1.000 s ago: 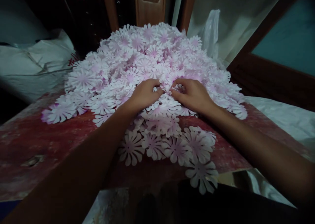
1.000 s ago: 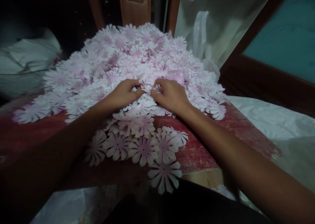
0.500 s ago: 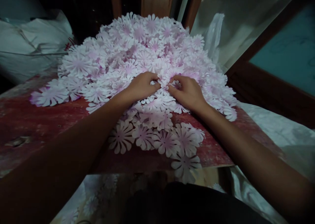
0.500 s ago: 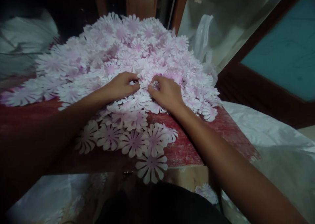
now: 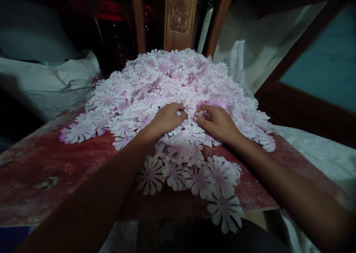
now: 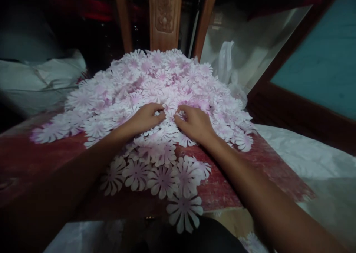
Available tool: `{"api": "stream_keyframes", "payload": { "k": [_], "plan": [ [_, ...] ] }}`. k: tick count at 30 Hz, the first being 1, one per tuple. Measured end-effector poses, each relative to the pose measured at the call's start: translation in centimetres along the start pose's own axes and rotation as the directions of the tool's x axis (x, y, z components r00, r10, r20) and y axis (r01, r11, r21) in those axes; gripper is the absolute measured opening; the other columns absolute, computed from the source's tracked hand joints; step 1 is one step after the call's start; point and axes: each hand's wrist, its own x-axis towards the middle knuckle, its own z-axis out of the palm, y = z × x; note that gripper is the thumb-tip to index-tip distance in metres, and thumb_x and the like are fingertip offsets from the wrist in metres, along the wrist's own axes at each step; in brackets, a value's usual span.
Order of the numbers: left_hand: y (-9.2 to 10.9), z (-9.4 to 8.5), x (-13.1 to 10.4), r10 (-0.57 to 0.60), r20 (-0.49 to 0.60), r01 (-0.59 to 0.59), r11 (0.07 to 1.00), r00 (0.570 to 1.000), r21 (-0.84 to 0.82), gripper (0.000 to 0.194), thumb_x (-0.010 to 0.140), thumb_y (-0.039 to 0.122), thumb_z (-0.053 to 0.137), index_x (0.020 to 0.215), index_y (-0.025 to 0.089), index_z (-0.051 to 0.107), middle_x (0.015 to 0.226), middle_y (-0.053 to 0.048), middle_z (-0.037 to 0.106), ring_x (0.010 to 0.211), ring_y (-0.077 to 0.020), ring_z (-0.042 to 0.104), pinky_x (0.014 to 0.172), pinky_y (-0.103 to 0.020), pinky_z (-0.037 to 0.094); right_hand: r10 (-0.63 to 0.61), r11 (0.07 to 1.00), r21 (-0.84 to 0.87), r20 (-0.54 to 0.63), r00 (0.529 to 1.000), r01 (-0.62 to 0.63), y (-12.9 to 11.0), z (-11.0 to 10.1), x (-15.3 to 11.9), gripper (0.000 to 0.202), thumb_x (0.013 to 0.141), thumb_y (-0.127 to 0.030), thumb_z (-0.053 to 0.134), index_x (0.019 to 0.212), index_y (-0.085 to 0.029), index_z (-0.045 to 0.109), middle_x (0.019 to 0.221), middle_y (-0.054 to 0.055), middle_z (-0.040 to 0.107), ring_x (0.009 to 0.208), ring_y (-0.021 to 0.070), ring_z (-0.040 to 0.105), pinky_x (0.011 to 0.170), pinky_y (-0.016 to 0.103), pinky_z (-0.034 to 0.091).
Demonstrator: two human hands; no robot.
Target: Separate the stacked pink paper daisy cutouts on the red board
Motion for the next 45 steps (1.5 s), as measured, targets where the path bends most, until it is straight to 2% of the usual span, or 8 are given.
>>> {"api": "stream_keyframes", "payload": {
  "k": [8,21,29,40,45],
  "plan": [
    [0.1,0.0,-0.2,0.006,-0.013,-0.005,1.0,1.0,0.013,0.018,0.083,0.022,0.051,0.087,0.015,0.068,0.089,-0.005,0.066,0.086,-0.0198,0.059,0.079,-0.031,0.043,0.009,0.999,0.041,0.024,1.0,-0.01,0.0,-0.2,-0.1,0.029,0.084,-0.04,0.052,0.093,-0.018,0.067,0.069,0.001,0.059,0.061,0.0148,0.047,0.056,0.025,0.027],
    [-0.1,0.2,0.0,0.015,-0.015,-0.015,1.0,1.0,0.007,0.015,0.081,0.021,0.051,0.08,0.016,0.066,0.085,-0.005,0.064,0.079,-0.0186,0.056,0.075,-0.031,0.042,-0.018,0.997,0.073,0.019,1.0,0.016,0.3,-0.1,-0.1,0.026,0.084,-0.038,0.053,0.091,-0.018,0.067,0.076,0.004,0.063,0.067,0.0171,0.052,0.063,0.028,0.034],
    [-0.1,0.3,0.2,-0.013,-0.014,0.013,1.0,1.0,-0.004,0.017,0.08,0.022,0.051,0.083,0.016,0.067,0.086,-0.006,0.064,0.081,-0.0196,0.055,0.076,-0.032,0.042,-0.011,1.0,0.028,-0.07,0.997,0.013,0.8,0.8,0.3,0.028,0.083,-0.041,0.053,0.092,-0.02,0.07,0.076,0.003,0.066,0.07,0.0188,0.056,0.062,0.027,0.032],
    [-0.2,0.3,0.2,-0.002,-0.018,0.002,1.0,1.0,-0.015,0.019,0.08,0.02,0.051,0.087,0.016,0.068,0.092,-0.006,0.067,0.087,-0.0201,0.058,0.08,-0.032,0.043,-0.005,1.0,0.012,-0.085,0.996,0.006,1.3,1.3,0.8,0.029,0.082,-0.043,0.054,0.092,-0.021,0.07,0.074,0.003,0.067,0.067,0.0189,0.056,0.059,0.027,0.031],
    [-0.5,0.4,0.4,0.005,-0.018,-0.005,1.0,1.0,0.009,0.017,0.078,0.019,0.051,0.083,0.016,0.067,0.087,-0.005,0.066,0.083,-0.0185,0.057,0.077,-0.031,0.043,-0.013,1.0,0.026,-0.094,0.996,0.015,1.4,1.4,0.9,0.029,0.084,-0.044,0.053,0.087,-0.021,0.07,0.078,0.003,0.069,0.07,0.0191,0.057,0.061,0.027,0.034]
  ]
}}
